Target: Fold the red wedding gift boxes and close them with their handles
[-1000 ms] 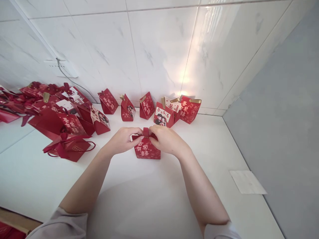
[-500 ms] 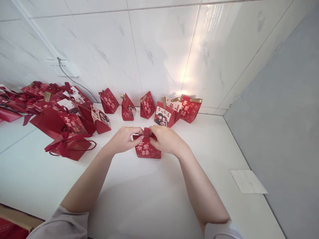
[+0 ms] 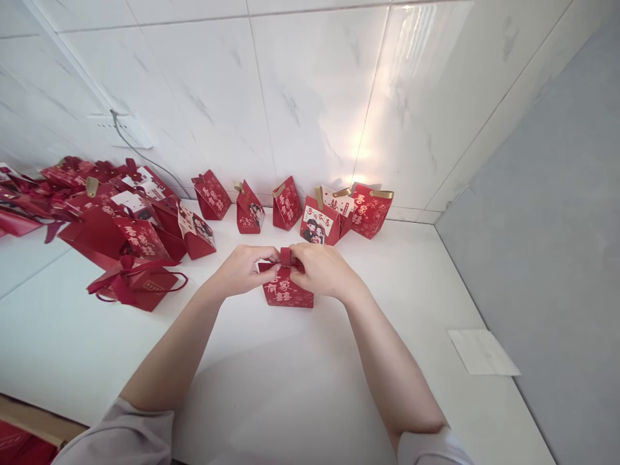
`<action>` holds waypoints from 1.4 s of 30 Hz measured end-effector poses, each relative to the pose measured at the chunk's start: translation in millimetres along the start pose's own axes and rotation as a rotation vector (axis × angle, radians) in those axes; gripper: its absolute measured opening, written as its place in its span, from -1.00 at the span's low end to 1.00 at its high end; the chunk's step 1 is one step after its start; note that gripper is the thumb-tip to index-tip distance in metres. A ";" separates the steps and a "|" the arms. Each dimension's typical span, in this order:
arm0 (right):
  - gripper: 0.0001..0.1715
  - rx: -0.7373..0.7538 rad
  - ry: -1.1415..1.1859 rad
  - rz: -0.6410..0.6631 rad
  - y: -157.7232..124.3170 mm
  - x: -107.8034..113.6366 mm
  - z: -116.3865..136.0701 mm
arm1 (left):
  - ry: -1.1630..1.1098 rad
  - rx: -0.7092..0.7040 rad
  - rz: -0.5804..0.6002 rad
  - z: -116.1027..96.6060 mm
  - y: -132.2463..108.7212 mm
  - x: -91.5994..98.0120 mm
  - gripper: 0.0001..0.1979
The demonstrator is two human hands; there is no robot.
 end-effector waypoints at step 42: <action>-0.85 0.013 0.247 -0.162 -3.4 22.7 5.7 | -0.133 0.027 0.018 -3.6 -1.6 4.8 -0.82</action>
Point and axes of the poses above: each hand's wrist, its own y-axis towards the middle knuckle, its own x-axis out of the back of the hand, z = x × y, the point moved 9 cm from there along y, towards the middle knuckle, and after that the axes turned 6 degrees about -y, right-handed, at the moved point
